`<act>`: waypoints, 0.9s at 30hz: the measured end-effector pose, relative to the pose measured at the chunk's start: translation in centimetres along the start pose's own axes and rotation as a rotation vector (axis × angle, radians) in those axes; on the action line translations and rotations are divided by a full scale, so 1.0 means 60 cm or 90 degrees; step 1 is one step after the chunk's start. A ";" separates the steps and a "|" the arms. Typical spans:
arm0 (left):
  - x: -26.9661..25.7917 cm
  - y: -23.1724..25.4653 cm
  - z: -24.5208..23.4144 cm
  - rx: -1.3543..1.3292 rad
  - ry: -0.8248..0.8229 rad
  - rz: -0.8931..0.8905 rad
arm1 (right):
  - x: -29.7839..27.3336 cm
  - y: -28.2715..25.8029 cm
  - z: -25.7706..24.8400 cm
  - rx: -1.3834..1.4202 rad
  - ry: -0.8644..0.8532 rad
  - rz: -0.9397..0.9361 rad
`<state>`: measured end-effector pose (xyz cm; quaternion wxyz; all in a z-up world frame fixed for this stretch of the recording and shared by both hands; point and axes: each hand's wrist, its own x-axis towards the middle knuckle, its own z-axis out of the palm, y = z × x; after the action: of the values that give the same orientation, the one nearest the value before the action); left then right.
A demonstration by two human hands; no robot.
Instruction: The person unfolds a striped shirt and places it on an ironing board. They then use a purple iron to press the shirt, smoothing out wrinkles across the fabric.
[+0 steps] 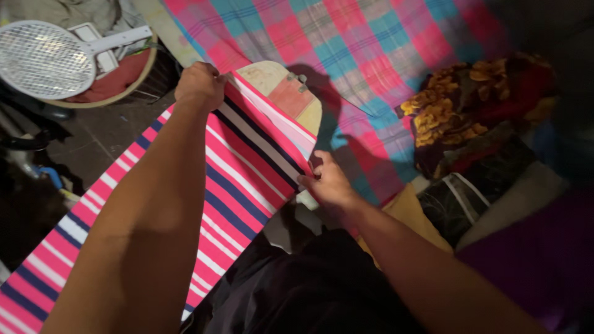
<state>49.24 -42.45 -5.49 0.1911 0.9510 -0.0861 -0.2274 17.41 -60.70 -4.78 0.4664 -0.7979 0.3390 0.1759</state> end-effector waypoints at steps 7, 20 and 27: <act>-0.005 -0.005 -0.022 -0.196 0.112 0.014 | -0.002 -0.011 -0.032 -0.003 -0.018 -0.183; -0.004 -0.001 -0.037 -0.269 0.154 -0.014 | 0.021 0.027 -0.045 0.011 0.029 -0.079; 0.011 -0.008 -0.012 -0.168 0.129 0.031 | 0.024 0.043 -0.034 0.019 0.026 -0.091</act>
<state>50.17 -41.95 -5.37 0.3276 0.9332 -0.0586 -0.1352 16.55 -63.88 -6.21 0.4829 -0.8162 0.2933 0.1211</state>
